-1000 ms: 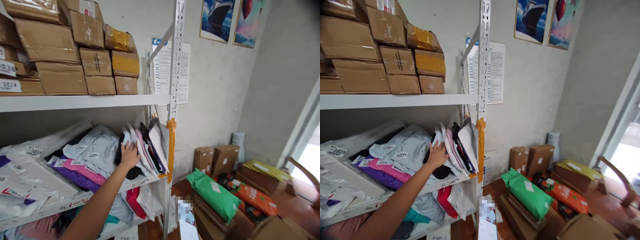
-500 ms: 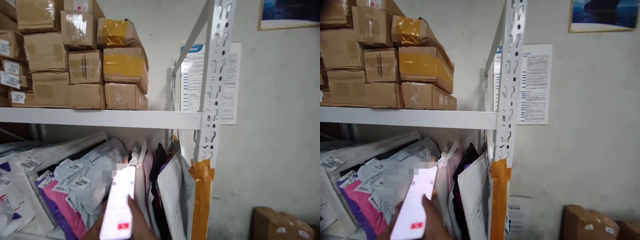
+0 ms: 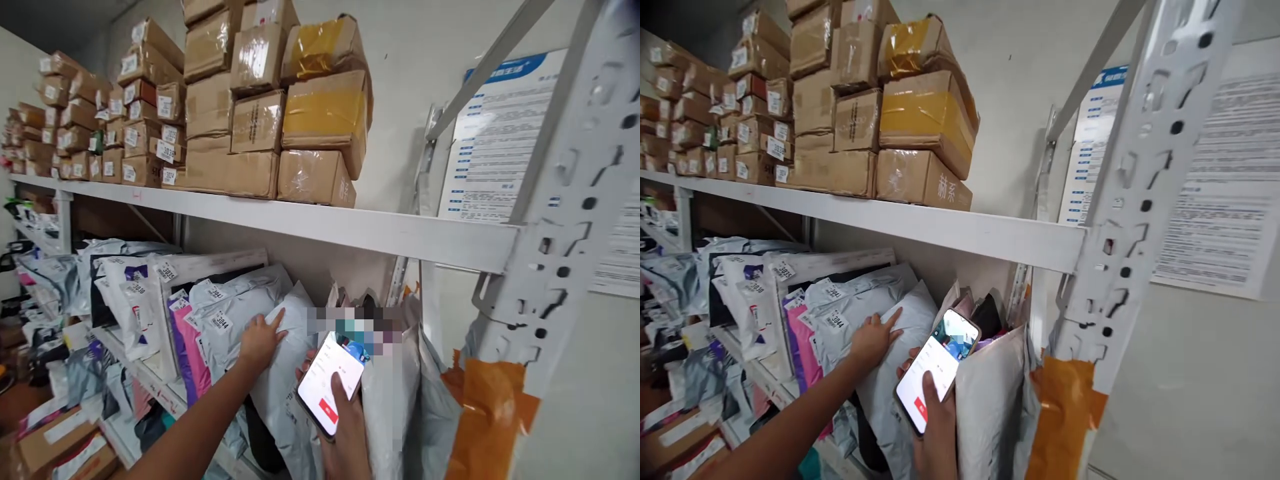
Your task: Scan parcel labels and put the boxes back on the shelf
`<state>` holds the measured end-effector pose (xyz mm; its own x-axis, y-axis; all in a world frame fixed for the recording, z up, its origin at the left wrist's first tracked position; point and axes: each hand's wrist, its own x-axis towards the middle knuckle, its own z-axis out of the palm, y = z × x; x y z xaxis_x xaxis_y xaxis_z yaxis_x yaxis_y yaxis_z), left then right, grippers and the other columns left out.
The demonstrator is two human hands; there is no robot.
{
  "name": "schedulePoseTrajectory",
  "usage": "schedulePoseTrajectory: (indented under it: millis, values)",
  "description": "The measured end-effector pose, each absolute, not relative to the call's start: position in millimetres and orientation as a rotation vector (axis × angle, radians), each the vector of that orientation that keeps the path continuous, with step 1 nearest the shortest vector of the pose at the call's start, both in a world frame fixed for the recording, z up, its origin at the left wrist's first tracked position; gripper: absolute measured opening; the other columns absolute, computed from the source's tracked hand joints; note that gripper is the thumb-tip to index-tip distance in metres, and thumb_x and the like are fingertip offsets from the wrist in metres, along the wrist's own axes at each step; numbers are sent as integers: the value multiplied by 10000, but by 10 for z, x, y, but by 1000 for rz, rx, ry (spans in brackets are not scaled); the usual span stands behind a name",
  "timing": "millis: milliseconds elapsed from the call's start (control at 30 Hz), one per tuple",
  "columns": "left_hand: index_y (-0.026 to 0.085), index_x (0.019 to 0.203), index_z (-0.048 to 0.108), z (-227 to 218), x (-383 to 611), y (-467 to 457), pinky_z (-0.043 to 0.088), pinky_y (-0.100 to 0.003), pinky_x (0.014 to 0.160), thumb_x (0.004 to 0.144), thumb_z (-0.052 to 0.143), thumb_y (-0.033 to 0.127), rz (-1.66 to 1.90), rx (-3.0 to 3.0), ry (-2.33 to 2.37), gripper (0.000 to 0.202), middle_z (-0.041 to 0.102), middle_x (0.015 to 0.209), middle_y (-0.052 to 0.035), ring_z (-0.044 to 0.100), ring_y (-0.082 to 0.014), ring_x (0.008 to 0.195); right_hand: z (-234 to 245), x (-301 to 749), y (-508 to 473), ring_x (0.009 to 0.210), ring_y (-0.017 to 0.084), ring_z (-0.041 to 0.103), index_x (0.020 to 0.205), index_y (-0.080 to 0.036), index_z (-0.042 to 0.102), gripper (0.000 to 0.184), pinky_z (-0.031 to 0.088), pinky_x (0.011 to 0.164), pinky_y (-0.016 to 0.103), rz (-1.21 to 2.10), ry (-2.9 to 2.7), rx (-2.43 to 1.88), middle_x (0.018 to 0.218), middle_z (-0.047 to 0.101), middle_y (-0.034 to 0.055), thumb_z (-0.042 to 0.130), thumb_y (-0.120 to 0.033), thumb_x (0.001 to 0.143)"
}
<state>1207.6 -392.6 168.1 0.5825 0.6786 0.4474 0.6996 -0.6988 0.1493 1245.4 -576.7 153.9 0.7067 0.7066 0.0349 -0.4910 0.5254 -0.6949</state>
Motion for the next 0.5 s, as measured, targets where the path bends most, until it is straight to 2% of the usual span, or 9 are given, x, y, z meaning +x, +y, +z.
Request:
schedulePoseTrajectory:
  millis: [67, 100, 167, 233, 267, 333, 400, 433, 500]
  values:
    - [204, 1409, 423, 1685, 12098, -4131, 334, -616, 1030, 911, 467, 291, -745, -2753, -1024, 508, 473, 1356, -229, 414, -396, 1277, 1555, 12410, -5751, 929, 308, 686, 1127, -195, 527, 823, 559, 817, 433, 711, -330, -671, 906, 749, 78, 904, -503, 463]
    - [207, 1376, 469, 1670, 12101, -4244, 234, -620, 1099, 899, 476, 254, -724, -2807, -867, 480, 434, 1415, -193, 350, -371, 1331, 1568, 12389, -5733, 915, 305, 691, 1079, -194, 553, 755, 556, 828, 443, 692, -338, -644, 897, 751, 76, 905, -487, 479]
    - [279, 1319, 529, 1611, 12089, -4450, 134, -599, 1152, 896, 461, 249, -651, -2962, -526, 430, 490, 1393, -113, 383, -309, 1320, 1599, 12356, -5703, 920, 312, 690, 986, -183, 599, 666, 551, 849, 462, 663, -354, -606, 881, 751, 85, 909, -477, 475]
    - [368, 1317, 514, 1525, 12082, -4600, 119, -629, 1147, 915, 420, 299, -580, -3076, -312, 419, 575, 1300, -88, 448, -301, 1268, 1628, 12336, -5697, 957, 324, 677, 927, -175, 634, 619, 547, 861, 473, 650, -378, -594, 890, 749, 94, 908, -485, 466]
    - [387, 1342, 482, 1478, 12093, -4652, 97, -667, 1132, 917, 415, 322, -562, -3094, -298, 435, 569, 1308, -99, 429, -326, 1285, 1636, 12332, -5701, 976, 325, 670, 921, -176, 645, 600, 546, 867, 474, 641, -395, -595, 911, 748, 93, 902, -487, 477]
    - [394, 1404, 396, 1391, 12166, -4719, 47, -747, 1089, 887, 480, 374, -513, -3075, -397, 523, 432, 1445, -115, 253, -409, 1384, 1628, 12336, -5712, 981, 319, 668, 934, -184, 657, 565, 544, 872, 475, 628, -417, -610, 928, 747, 87, 891, -478, 512]
    - [347, 1460, 299, 1324, 12311, -4754, 69, -788, 1066, 879, 487, 404, -475, -3038, -531, 613, 260, 1540, -104, 83, -452, 1414, 1586, 12359, -5707, 943, 321, 680, 968, -168, 659, 581, 547, 861, 481, 607, -429, -640, 923, 747, 104, 880, -484, 533]
    - [318, 1478, 254, 1302, 12402, -4763, 106, -780, 1075, 893, 452, 398, -465, -3023, -588, 623, 224, 1552, -103, 62, -450, 1414, 1556, 12378, -5694, 924, 320, 686, 998, -159, 654, 597, 549, 855, 480, 587, -433, -657, 927, 746, 112, 873, -486, 549]
    - [282, 1492, 209, 1280, 12589, -4758, 191, -706, 1117, 931, 328, 316, -475, -3015, -621, 574, 271, 1535, -115, 134, -404, 1413, 1492, 12427, -5653, 886, 306, 696, 1054, -158, 636, 610, 555, 845, 467, 538, -434, -693, 926, 748, 105, 867, -466, 580]
